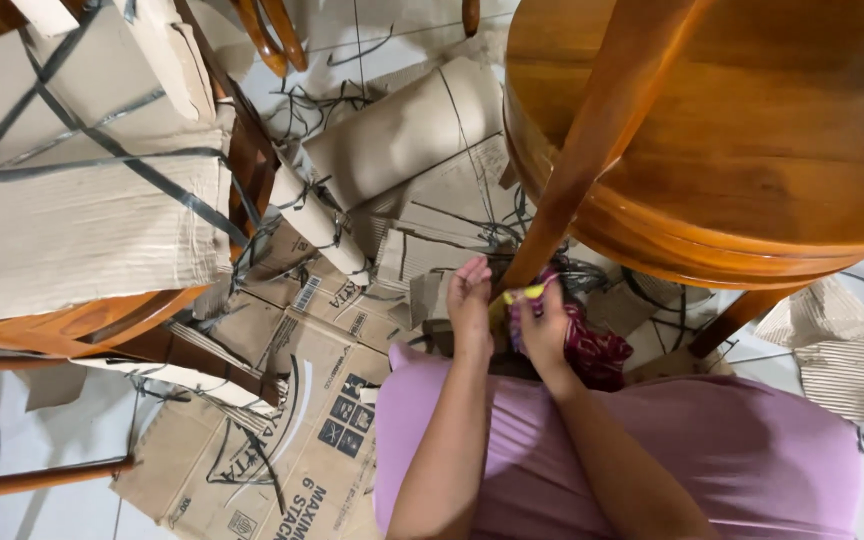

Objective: The person cleans wooden chairs using a cloth, wiping the legs, frame, and seat surfaces while removing debris from the floor.

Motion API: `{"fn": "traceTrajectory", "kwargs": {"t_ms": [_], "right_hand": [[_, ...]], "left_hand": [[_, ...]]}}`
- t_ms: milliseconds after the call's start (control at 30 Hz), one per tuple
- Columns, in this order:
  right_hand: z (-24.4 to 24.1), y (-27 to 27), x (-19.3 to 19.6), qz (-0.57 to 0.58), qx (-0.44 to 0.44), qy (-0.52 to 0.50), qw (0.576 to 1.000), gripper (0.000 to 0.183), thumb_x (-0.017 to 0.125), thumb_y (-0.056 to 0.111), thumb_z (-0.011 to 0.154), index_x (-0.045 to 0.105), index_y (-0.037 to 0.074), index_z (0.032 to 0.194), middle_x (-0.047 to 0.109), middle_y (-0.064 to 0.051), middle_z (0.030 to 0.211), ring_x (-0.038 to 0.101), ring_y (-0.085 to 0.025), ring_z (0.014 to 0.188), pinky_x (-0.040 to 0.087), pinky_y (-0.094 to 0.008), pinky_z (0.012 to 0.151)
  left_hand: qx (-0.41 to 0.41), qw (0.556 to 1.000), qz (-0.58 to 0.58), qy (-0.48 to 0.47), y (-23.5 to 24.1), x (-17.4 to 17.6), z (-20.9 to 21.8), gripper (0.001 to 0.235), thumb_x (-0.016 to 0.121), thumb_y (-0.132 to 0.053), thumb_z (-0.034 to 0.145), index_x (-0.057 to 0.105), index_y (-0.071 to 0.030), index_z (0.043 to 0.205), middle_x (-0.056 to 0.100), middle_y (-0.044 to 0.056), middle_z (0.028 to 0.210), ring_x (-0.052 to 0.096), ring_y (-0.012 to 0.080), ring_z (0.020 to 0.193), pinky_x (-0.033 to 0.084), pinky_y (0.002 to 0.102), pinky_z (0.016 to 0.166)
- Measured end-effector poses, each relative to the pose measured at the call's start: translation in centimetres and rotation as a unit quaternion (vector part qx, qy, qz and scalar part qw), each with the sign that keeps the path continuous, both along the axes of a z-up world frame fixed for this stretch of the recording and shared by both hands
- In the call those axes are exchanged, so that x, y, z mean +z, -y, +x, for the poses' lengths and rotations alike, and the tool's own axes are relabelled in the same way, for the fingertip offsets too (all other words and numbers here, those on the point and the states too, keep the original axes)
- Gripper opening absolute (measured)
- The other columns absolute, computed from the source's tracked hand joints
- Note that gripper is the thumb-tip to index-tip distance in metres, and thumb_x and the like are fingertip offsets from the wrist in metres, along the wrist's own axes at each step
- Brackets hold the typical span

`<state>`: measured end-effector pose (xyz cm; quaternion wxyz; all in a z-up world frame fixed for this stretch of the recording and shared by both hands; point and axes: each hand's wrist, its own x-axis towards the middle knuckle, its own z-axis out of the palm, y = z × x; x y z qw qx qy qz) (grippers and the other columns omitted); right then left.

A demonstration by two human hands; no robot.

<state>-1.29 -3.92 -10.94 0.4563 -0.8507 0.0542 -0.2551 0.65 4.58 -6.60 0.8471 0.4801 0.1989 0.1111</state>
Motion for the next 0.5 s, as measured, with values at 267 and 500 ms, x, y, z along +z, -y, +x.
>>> {"fn": "traceTrajectory", "kwargs": {"t_ms": [267, 500], "right_hand": [[6.1, 1.9, 2.7, 0.159, 0.063, 0.139, 0.975, 0.049, 0.09, 0.015, 0.085, 0.06, 0.008, 0.122, 0.068, -0.011, 0.099, 0.065, -0.021, 0.089, 0.053, -0.037, 0.082], [2.2, 3.2, -7.3, -0.006, 0.244, -0.283, 0.927, 0.069, 0.076, 0.016, 0.074, 0.045, 0.004, 0.135, 0.065, -0.02, 0.108, 0.067, -0.037, 0.105, 0.052, -0.045, 0.092]], "left_hand": [[0.019, 0.999, -0.027, 0.016, -1.3, 2.7, 0.0, 0.047, 0.051, 0.009, 0.089, 0.059, -0.006, 0.132, 0.065, 0.007, 0.129, 0.061, 0.01, 0.112, 0.048, 0.025, 0.094], [0.01, 0.999, -0.042, 0.009, -1.2, 1.1, 0.9, 0.045, 0.051, 0.008, 0.089, 0.058, -0.007, 0.132, 0.065, 0.006, 0.129, 0.061, 0.0086, 0.111, 0.048, 0.021, 0.092]]}}
